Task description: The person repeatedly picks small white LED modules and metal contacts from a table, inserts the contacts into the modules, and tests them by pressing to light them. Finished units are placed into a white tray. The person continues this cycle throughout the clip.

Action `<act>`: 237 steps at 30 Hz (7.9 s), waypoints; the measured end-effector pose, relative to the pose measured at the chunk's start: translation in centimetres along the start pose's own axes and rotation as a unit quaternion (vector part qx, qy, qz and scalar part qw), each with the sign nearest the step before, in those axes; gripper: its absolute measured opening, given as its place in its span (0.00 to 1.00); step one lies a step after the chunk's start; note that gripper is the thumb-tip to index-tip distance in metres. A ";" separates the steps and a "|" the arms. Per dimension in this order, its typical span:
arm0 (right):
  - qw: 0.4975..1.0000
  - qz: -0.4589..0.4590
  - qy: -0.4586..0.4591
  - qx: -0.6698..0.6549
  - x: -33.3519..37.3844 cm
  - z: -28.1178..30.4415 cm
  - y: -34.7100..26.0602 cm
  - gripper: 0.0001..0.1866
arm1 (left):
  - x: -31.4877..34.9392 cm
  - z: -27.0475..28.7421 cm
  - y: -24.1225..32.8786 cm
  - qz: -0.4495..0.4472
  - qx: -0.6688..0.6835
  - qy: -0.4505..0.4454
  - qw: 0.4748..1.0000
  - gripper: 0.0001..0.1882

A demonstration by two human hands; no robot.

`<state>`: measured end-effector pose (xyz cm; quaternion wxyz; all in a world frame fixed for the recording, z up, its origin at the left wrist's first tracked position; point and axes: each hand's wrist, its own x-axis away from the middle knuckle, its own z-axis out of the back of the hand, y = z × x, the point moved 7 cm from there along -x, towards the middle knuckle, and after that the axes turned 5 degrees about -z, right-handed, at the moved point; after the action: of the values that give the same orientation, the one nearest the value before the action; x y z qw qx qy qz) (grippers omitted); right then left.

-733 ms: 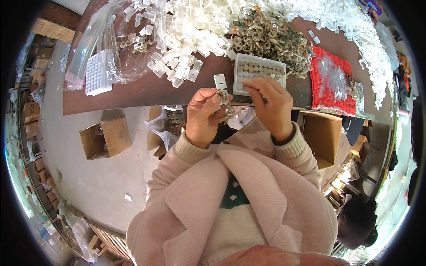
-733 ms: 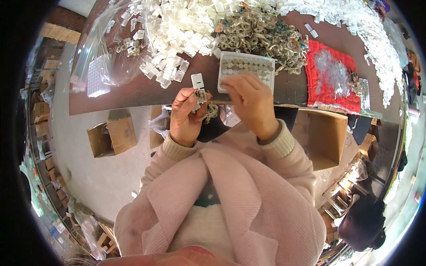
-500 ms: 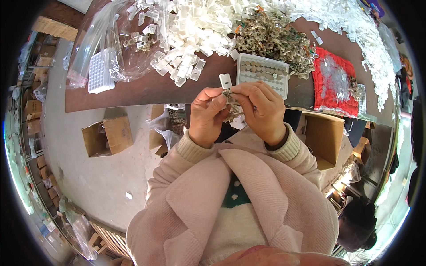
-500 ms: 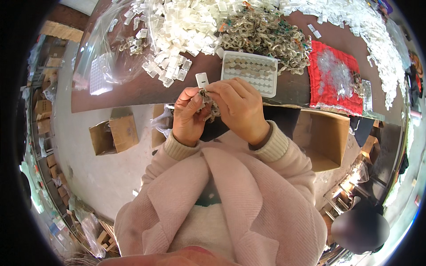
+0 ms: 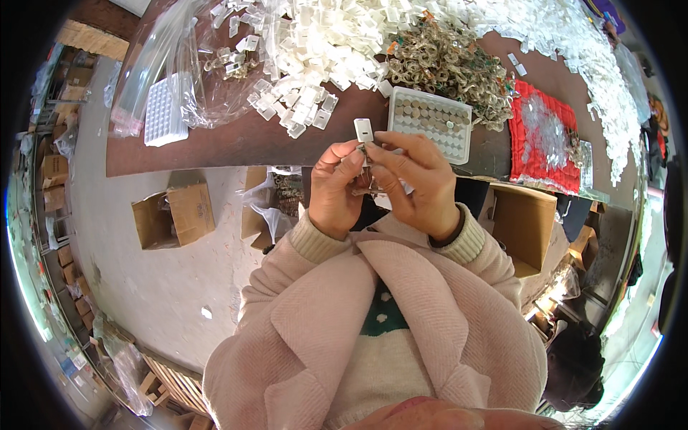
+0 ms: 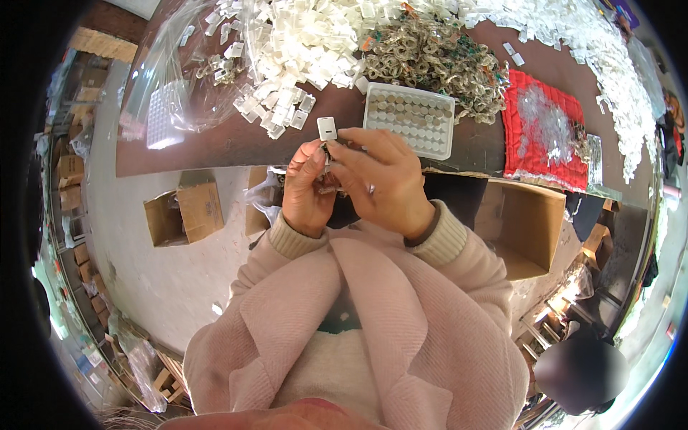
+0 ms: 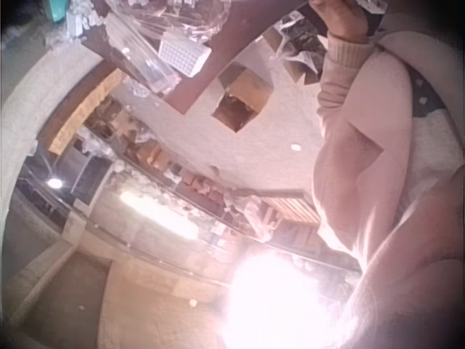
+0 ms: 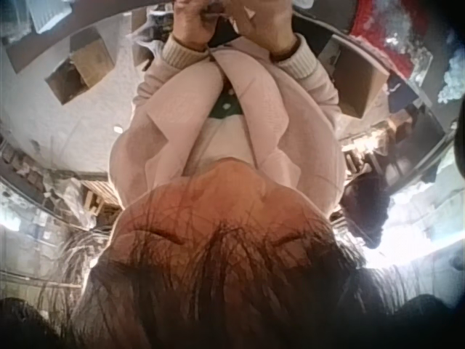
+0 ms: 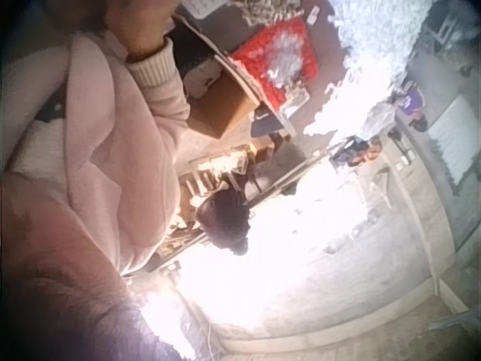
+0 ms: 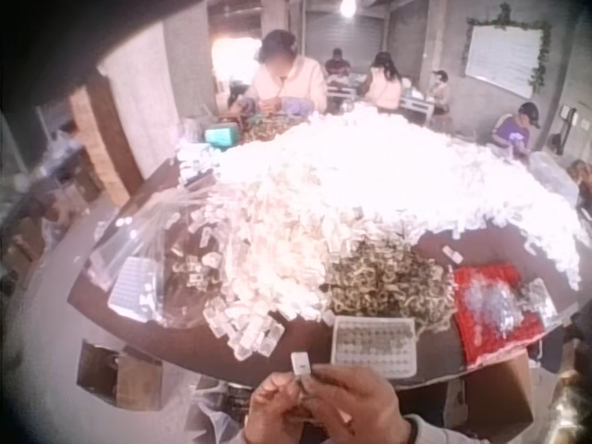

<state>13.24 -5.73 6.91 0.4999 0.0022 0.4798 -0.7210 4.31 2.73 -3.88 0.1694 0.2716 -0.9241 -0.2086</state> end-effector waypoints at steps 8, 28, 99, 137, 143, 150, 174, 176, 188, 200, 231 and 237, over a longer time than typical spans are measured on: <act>0.859 -0.373 -0.049 -0.346 0.6 -2.6 5.3 0.10 | 0.4 0.2 -0.5 0.051 0.002 0.015 0.999 0.11; 0.978 0.036 0.012 -0.207 0.1 -1.6 1.0 0.19 | 0.6 -0.8 -1.1 0.040 0.083 -0.067 0.993 0.18; 0.894 -0.331 0.220 0.208 9.1 22.4 18.6 0.05 | 0.1 -0.4 -1.4 0.008 -0.040 -0.052 0.998 0.12; 0.973 -0.140 0.029 -0.179 1.1 2.1 1.3 0.08 | 1.2 -2.6 -0.6 0.009 0.000 -0.061 0.998 0.07; 0.975 -0.137 0.006 -0.172 1.1 1.6 1.4 0.07 | 0.9 -2.3 -0.6 -0.014 -0.019 -0.072 0.997 0.07; 0.969 -0.171 -0.040 -0.174 1.0 1.7 1.6 0.05 | 0.9 -2.0 -0.4 0.007 -0.008 -0.058 0.998 0.06; 0.984 -0.117 -0.021 -0.132 2.4 2.3 1.3 0.13 | -7.4 -8.7 19.2 -0.532 -0.758 -0.010 0.378 0.13; 0.981 -0.131 -0.026 -0.140 2.5 2.3 1.6 0.13 | -6.6 -7.3 17.3 -0.468 -0.775 -0.022 0.423 0.12; 0.977 -0.134 -0.035 -0.163 2.3 1.4 1.8 0.12 | -3.9 -2.6 10.6 -0.420 -0.835 0.046 0.351 0.12; 0.987 -0.076 0.026 -0.137 0.7 2.2 0.7 0.15 | 2.0 -7.8 7.8 -0.450 -0.629 -0.048 0.633 0.24; 0.965 -0.156 0.039 -0.208 -13.4 5.0 10.5 0.10 | -1.2 0.6 3.5 -0.049 -0.137 0.002 0.989 0.10; 0.958 -0.158 0.004 -0.239 -12.8 5.2 8.2 0.14 | -1.1 0.2 3.9 -0.064 -0.134 -0.012 0.989 0.10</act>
<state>28.05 -0.50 10.20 0.3640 -0.1905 0.6341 -0.6551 3.44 6.34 -2.38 0.1798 0.3024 -0.8707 -0.3437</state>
